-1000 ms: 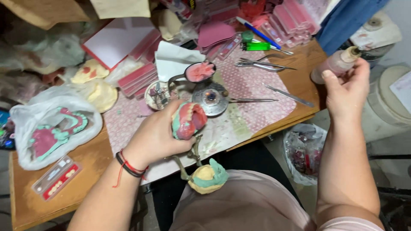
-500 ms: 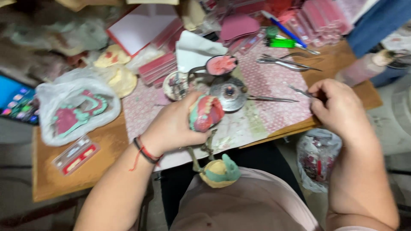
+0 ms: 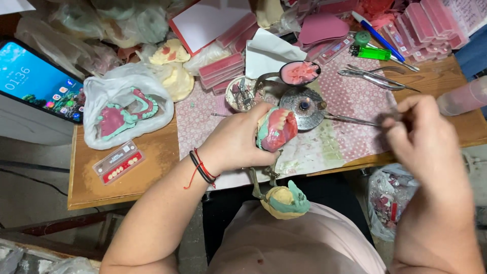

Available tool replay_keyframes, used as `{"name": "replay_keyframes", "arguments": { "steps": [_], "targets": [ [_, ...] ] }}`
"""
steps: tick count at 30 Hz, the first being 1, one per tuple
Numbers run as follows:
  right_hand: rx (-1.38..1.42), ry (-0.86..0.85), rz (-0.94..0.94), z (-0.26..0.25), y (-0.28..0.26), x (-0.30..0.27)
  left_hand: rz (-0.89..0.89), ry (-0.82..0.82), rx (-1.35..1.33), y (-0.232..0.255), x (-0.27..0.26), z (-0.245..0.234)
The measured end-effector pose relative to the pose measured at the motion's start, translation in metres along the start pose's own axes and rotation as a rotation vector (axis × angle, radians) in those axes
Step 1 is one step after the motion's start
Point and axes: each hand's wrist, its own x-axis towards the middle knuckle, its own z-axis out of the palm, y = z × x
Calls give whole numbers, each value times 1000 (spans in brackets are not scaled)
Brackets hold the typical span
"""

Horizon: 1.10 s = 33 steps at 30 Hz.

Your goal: The person works on a dental mold, applying pink material to the gum area using a small metal tool and a liquid from a bottle. They then handle a small yellow object, manipulating it with their fingers and a tool.

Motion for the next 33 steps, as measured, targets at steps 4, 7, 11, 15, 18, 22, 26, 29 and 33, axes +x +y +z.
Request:
{"name": "replay_keyframes", "arguments": {
  "steps": [4,7,11,15,18,22,26,29,33],
  "targets": [
    [290,-58,-315,29,-42,-21,-19,-11,10,1,0,0],
    [465,-204,-510,39,-82,-28,-17,-6,0,3,-2,-4],
    [325,-40,-458,55,-101,-28,-23,-30,-87,7,-5,-10],
    [149,99,-499,59,-107,-29,-10,-21,-106,7,-7,-10],
    [129,132,-497,56,-112,-29,-9,-23,-116,10,-8,-14],
    [135,155,-511,58,-115,-28,-2,-21,-116,7,-7,-13],
    [114,156,-515,59,-116,-27,3,-13,-103,3,-6,-10],
    [104,144,-510,63,-115,-26,6,-13,-113,4,-5,-10],
    [85,125,-504,69,-114,-25,12,-16,-141,4,-5,-10]
  ]
}}
